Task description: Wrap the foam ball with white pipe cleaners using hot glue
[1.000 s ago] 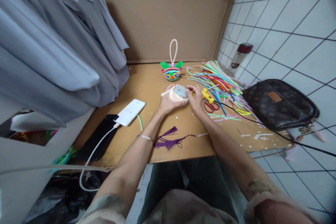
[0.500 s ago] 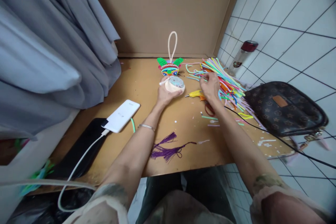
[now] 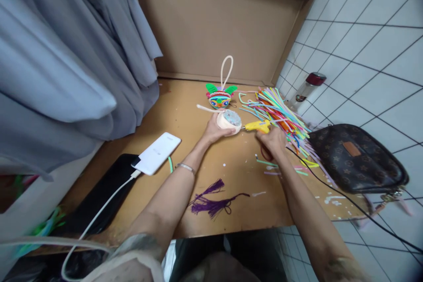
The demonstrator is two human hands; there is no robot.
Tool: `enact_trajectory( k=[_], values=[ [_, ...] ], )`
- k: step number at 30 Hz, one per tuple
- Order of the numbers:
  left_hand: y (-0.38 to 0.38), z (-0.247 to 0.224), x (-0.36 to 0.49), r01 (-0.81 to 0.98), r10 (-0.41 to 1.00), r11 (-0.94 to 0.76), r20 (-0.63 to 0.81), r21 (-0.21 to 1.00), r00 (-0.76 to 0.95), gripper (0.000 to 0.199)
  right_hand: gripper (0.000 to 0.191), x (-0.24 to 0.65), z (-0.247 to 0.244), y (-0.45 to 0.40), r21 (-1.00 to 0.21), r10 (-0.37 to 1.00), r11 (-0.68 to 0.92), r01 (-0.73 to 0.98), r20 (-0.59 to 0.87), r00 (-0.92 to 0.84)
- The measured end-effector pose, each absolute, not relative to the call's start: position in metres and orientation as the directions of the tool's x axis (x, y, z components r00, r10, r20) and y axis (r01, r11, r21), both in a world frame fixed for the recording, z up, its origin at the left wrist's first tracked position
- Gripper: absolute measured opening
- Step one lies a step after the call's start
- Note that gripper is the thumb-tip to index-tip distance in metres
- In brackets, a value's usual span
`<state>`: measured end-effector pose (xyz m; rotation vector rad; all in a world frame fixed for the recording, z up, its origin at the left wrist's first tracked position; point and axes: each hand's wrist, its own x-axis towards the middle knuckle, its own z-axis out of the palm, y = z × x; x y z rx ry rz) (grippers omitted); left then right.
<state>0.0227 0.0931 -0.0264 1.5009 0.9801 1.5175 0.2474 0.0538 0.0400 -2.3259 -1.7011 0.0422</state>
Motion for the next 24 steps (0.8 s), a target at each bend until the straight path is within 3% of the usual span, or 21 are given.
enact_trajectory(
  k=[4, 8, 18, 24],
  values=[
    [0.096, -0.026, 0.021, 0.013, 0.909, -0.416, 0.415, 0.909, 0.034, 0.090, 0.046, 0.246, 0.070, 0.060, -0.316, 0.881, -0.231, 0.920, 0.332, 0.336],
    [0.100, -0.025, 0.019, 0.017, 0.914, -0.405, 0.405, 0.914, 0.030, 0.093, 0.045, 0.227, 0.085, 0.070, -0.332, 0.854, -0.129, 0.935, 0.442, 0.274],
    [0.099, -0.019, 0.019, -0.055, 0.928, -0.366, 0.368, 0.929, 0.048, 0.095, 0.047, 0.202, 0.080, 0.097, -0.290, 0.906, 0.000, 0.957, 0.404, 0.123],
    [0.101, -0.021, 0.021, -0.041, 0.920, -0.389, 0.390, 0.920, 0.046, 0.091, 0.046, 0.204, 0.079, 0.099, -0.249, 0.925, -0.015, 0.968, 0.365, 0.108]
  ],
)
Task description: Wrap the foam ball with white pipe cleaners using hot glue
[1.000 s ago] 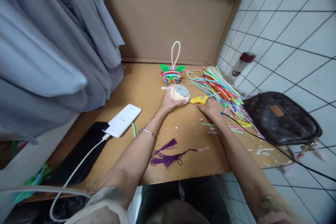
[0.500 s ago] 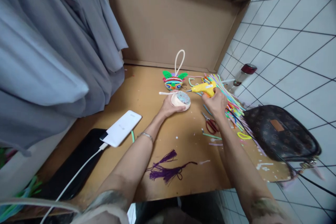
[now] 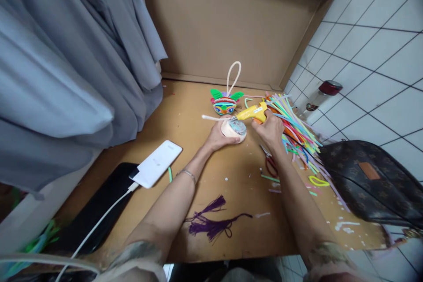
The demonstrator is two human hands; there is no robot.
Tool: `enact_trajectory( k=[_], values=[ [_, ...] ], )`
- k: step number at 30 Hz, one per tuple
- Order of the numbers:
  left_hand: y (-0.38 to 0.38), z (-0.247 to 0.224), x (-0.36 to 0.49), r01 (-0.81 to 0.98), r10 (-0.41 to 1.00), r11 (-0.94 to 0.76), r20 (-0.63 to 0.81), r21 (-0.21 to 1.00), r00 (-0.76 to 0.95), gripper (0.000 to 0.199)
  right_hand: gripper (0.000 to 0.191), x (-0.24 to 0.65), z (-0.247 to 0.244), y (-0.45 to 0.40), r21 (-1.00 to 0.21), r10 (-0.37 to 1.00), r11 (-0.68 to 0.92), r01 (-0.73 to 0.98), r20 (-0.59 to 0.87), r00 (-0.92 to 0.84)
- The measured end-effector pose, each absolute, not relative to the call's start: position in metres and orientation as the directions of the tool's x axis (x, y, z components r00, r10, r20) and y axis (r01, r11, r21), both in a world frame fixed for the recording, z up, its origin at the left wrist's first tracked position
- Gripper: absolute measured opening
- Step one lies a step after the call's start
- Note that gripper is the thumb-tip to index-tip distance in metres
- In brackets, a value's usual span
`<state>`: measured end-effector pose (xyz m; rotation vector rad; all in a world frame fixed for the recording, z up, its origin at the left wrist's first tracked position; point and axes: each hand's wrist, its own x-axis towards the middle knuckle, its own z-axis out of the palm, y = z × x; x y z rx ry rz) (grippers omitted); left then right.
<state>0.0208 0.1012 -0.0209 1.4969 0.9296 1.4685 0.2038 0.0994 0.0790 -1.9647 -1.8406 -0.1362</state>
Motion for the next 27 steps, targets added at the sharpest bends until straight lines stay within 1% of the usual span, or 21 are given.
enact_trajectory(
  k=[7, 13, 15, 20, 27],
  values=[
    [0.101, -0.020, 0.023, -0.022, 0.912, -0.407, 0.407, 0.913, 0.048, 0.089, 0.045, 0.205, 0.078, 0.098, -0.208, 0.934, -0.006, 0.978, 0.349, 0.080],
    [0.101, -0.021, 0.024, 0.038, 0.911, -0.413, 0.412, 0.910, 0.039, 0.088, 0.045, 0.203, 0.084, 0.097, -0.216, 0.946, 0.005, 0.976, 0.318, 0.066],
    [0.102, -0.023, 0.025, 0.050, 0.912, -0.409, 0.409, 0.911, 0.009, 0.089, 0.044, 0.203, 0.086, 0.096, -0.221, 0.952, 0.006, 0.975, 0.299, 0.063],
    [0.103, -0.024, 0.025, 0.035, 0.919, -0.395, 0.394, 0.918, 0.015, 0.088, 0.044, 0.204, 0.089, 0.096, -0.227, 0.958, 0.018, 0.974, 0.282, 0.048],
    [0.103, -0.024, 0.024, 0.028, 0.926, -0.378, 0.378, 0.925, 0.014, 0.091, 0.048, 0.202, 0.083, 0.099, -0.187, 0.964, 0.032, 0.982, 0.263, 0.019]
  ],
)
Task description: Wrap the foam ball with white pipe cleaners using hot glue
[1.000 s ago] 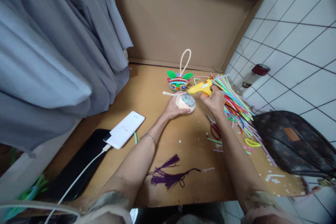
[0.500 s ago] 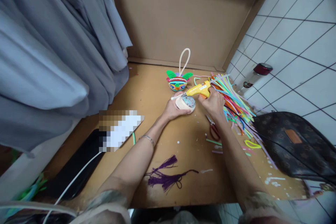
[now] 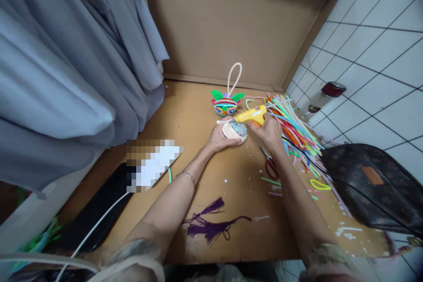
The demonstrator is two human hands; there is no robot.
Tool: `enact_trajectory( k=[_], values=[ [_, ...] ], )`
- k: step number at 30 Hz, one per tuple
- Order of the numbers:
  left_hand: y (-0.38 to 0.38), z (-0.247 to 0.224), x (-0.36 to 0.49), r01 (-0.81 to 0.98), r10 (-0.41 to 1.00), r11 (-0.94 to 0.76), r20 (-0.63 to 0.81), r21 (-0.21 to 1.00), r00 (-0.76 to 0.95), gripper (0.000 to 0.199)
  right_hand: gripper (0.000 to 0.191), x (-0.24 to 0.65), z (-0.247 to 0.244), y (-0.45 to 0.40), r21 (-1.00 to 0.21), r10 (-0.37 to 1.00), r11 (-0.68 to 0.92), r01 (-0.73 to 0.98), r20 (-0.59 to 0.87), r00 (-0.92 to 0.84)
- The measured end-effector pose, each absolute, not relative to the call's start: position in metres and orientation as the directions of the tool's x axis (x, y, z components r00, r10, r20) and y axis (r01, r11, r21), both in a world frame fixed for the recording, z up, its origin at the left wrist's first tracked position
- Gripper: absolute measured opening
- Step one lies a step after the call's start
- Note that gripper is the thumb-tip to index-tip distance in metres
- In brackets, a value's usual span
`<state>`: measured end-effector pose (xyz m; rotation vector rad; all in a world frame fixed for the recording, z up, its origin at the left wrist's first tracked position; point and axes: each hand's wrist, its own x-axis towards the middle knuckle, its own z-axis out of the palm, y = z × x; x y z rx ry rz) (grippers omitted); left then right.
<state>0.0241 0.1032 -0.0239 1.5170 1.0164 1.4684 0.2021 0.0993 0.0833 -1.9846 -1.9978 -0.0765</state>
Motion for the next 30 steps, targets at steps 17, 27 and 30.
enact_trajectory(
  k=[17, 27, 30],
  values=[
    [0.1030, -0.0221, 0.0238, 0.068, 0.914, -0.405, 0.405, 0.912, 0.021, 0.088, 0.040, 0.2086, 0.0836, 0.1001, -0.133, 0.967, 0.016, 0.991, 0.253, 0.018],
    [0.1010, -0.0200, 0.0243, 0.054, 0.923, -0.385, 0.384, 0.921, 0.021, 0.089, 0.040, 0.2065, 0.0844, 0.1008, -0.157, 0.969, 0.013, 0.987, 0.244, 0.026],
    [0.1015, -0.0205, 0.0244, 0.051, 0.923, -0.385, 0.384, 0.922, 0.027, 0.088, 0.039, 0.2075, 0.0852, 0.0998, -0.158, 0.970, 0.021, 0.987, 0.244, 0.018]
  ],
)
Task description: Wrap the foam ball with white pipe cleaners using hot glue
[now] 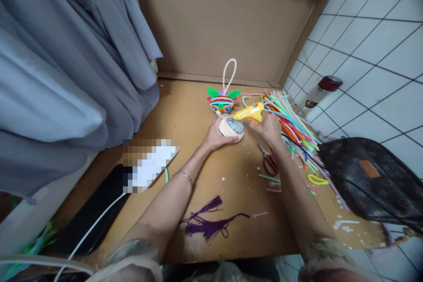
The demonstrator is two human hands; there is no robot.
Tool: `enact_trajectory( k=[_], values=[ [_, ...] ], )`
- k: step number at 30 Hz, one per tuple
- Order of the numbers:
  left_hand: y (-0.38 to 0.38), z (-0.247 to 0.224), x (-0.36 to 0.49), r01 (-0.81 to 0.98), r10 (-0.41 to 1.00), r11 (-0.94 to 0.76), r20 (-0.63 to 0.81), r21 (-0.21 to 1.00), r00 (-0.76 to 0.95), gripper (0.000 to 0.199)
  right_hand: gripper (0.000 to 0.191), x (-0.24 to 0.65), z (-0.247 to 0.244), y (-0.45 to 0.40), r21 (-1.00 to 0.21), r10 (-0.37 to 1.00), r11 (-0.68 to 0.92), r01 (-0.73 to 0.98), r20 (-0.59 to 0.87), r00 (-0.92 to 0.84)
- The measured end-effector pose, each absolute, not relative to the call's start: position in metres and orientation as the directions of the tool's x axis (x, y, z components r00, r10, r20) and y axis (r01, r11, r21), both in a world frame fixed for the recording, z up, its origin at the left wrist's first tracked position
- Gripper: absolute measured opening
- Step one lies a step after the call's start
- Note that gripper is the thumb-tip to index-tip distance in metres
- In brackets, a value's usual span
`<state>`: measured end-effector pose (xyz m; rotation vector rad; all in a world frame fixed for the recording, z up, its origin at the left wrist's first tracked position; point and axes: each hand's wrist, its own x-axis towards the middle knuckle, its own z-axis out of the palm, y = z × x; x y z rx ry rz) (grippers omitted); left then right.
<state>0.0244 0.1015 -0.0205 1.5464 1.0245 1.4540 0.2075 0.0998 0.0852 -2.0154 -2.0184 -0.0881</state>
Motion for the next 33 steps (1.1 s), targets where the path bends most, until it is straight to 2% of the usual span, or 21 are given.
enact_trajectory(
  k=[17, 33],
  values=[
    [0.1012, -0.0195, 0.0237, 0.101, 0.925, -0.380, 0.379, 0.920, 0.024, 0.092, 0.042, 0.2058, 0.0840, 0.1013, -0.173, 0.972, 0.003, 0.985, 0.232, 0.038],
    [0.1032, -0.0228, 0.0252, 0.051, 0.925, -0.380, 0.379, 0.923, 0.034, 0.095, 0.041, 0.2094, 0.0880, 0.1003, -0.142, 0.971, 0.016, 0.990, 0.239, 0.019]
  ],
)
